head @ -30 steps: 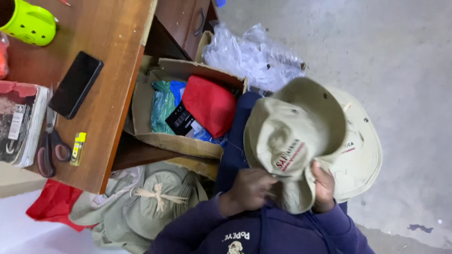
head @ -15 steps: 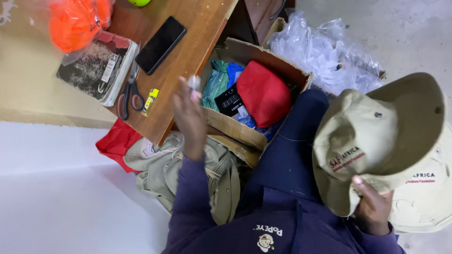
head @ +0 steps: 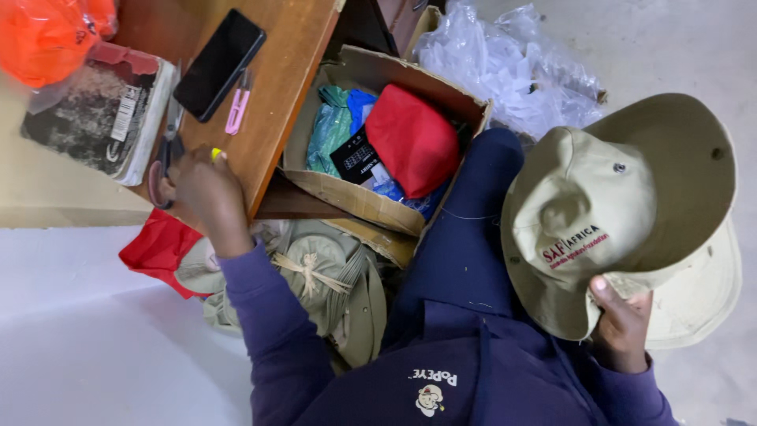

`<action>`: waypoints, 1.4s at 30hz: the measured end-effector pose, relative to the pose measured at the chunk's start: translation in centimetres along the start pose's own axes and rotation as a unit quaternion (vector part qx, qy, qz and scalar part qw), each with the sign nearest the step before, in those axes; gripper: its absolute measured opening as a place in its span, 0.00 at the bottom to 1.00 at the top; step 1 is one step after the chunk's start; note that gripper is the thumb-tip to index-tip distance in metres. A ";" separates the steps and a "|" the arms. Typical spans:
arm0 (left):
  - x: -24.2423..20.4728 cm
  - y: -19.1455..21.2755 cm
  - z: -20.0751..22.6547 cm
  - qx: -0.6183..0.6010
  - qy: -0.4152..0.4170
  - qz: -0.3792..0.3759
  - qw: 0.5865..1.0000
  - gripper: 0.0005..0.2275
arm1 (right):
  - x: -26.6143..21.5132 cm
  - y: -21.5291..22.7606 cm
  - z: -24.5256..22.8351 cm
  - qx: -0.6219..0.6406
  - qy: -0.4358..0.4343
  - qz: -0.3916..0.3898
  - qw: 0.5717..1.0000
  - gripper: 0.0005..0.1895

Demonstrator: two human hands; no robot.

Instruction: The person uses a small yellow lighter to singe loose threads off the brim and interior of several tan hats, handling them one at a time and rotating them to reach different areas.

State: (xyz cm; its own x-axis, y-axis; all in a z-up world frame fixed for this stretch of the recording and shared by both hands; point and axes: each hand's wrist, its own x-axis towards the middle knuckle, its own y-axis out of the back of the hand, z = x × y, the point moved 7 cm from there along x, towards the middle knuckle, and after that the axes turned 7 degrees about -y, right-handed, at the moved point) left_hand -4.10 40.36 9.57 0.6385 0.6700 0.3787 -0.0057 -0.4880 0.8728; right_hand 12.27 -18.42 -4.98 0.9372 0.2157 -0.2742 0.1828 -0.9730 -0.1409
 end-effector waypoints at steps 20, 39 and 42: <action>-24.2 11.9 32.9 -0.825 -0.289 -0.360 0.327 0.19 | 2.0 13.3 22.4 0.225 0.093 0.058 0.968 0.24; -23.4 7.6 37.8 -0.826 -0.076 -0.380 0.410 0.29 | 0.9 4.5 11.4 0.177 0.142 -0.007 0.974 0.21; -23.6 7.2 38.4 -0.815 -0.052 -0.387 0.427 0.28 | 0.8 3.3 10.1 0.173 0.167 -0.028 0.970 0.22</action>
State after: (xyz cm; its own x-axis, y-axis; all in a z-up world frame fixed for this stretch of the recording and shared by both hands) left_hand 10.32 -0.45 -4.86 0.9650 0.2077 -0.1600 -0.2366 0.9527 -0.1906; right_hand 10.65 -20.67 -15.26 0.9833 0.1727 0.0579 0.1793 -0.8628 -0.4727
